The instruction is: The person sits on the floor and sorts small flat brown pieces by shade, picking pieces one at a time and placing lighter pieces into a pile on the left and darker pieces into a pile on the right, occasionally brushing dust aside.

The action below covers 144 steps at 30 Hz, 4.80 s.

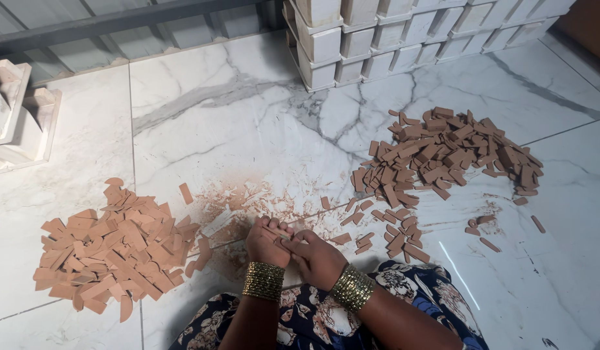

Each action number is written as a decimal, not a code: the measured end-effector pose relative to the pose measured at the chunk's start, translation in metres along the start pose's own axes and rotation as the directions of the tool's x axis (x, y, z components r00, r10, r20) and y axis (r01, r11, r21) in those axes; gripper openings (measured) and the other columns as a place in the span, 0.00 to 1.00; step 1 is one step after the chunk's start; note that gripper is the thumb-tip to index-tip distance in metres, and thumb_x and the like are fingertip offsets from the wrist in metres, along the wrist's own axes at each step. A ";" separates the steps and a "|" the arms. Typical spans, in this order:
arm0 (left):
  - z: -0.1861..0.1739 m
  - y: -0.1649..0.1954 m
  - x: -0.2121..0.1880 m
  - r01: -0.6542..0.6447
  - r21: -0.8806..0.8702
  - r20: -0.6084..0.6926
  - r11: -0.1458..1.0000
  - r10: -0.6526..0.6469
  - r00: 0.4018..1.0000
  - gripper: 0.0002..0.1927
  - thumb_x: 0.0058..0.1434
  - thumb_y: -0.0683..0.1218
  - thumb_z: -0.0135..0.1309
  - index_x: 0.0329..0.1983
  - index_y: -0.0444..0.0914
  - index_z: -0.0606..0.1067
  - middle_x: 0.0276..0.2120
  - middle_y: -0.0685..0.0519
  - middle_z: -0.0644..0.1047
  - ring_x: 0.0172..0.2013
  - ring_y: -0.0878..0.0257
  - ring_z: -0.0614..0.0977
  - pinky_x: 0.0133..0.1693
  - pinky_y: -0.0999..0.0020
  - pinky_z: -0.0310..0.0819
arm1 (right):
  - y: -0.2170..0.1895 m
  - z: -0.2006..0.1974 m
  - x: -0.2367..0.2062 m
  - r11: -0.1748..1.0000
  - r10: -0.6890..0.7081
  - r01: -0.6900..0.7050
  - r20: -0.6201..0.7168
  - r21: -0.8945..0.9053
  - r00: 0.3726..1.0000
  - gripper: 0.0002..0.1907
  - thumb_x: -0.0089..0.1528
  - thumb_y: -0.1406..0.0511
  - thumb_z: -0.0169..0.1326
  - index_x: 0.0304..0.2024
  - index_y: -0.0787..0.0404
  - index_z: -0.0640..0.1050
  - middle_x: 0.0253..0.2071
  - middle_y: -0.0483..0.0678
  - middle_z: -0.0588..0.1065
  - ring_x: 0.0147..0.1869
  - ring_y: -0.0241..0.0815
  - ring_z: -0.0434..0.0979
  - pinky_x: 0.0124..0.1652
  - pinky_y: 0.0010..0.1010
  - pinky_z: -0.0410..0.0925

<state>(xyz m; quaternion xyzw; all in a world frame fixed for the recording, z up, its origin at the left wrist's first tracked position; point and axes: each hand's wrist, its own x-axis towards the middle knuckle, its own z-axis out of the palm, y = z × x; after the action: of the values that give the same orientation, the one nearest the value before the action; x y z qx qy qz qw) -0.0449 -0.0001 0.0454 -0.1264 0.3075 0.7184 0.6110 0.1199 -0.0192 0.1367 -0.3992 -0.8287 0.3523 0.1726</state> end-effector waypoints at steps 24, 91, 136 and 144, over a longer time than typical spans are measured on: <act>-0.029 -0.055 0.022 0.108 0.133 -0.135 0.985 -0.090 0.987 0.30 0.73 0.64 0.28 0.48 0.34 0.68 0.43 0.41 0.79 0.40 0.53 0.81 0.47 0.59 0.76 | 0.031 0.019 0.016 0.986 -0.152 0.161 -0.185 0.036 0.971 0.22 0.61 0.67 0.56 0.59 0.54 0.78 0.47 0.52 0.75 0.50 0.50 0.80 0.47 0.37 0.74; -0.005 -0.035 -0.040 -0.382 0.685 0.262 0.620 0.280 0.924 0.35 0.61 0.46 0.54 0.71 0.38 0.61 0.72 0.45 0.58 0.70 0.54 0.62 0.67 0.59 0.57 | 0.127 -0.069 0.003 0.872 0.429 -0.428 -0.052 -0.238 0.902 0.17 0.57 0.58 0.66 0.41 0.63 0.78 0.36 0.52 0.78 0.38 0.44 0.80 0.42 0.38 0.74; -0.032 -0.111 0.009 -0.014 0.519 0.014 0.855 0.008 1.000 0.19 0.62 0.49 0.56 0.56 0.43 0.74 0.49 0.56 0.78 0.46 0.63 0.79 0.46 0.64 0.70 | 0.130 -0.045 0.030 0.759 0.537 -0.308 0.284 -0.574 0.795 0.33 0.50 0.59 0.67 0.58 0.57 0.75 0.47 0.55 0.81 0.54 0.53 0.81 0.54 0.39 0.73; -0.032 -0.117 0.009 -0.059 0.568 0.042 0.821 0.043 0.998 0.18 0.63 0.48 0.55 0.55 0.41 0.74 0.47 0.55 0.80 0.44 0.63 0.81 0.42 0.67 0.71 | 0.123 -0.032 0.030 0.839 0.441 -0.348 0.147 -0.419 0.885 0.23 0.53 0.67 0.60 0.52 0.58 0.78 0.46 0.56 0.81 0.53 0.55 0.81 0.51 0.41 0.73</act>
<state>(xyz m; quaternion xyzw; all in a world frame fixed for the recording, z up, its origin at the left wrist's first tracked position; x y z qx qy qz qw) 0.0585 -0.0049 -0.0184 0.0794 0.5025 0.6118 0.6057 0.1856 0.0717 0.0706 -0.5431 -0.7945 0.2580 -0.0855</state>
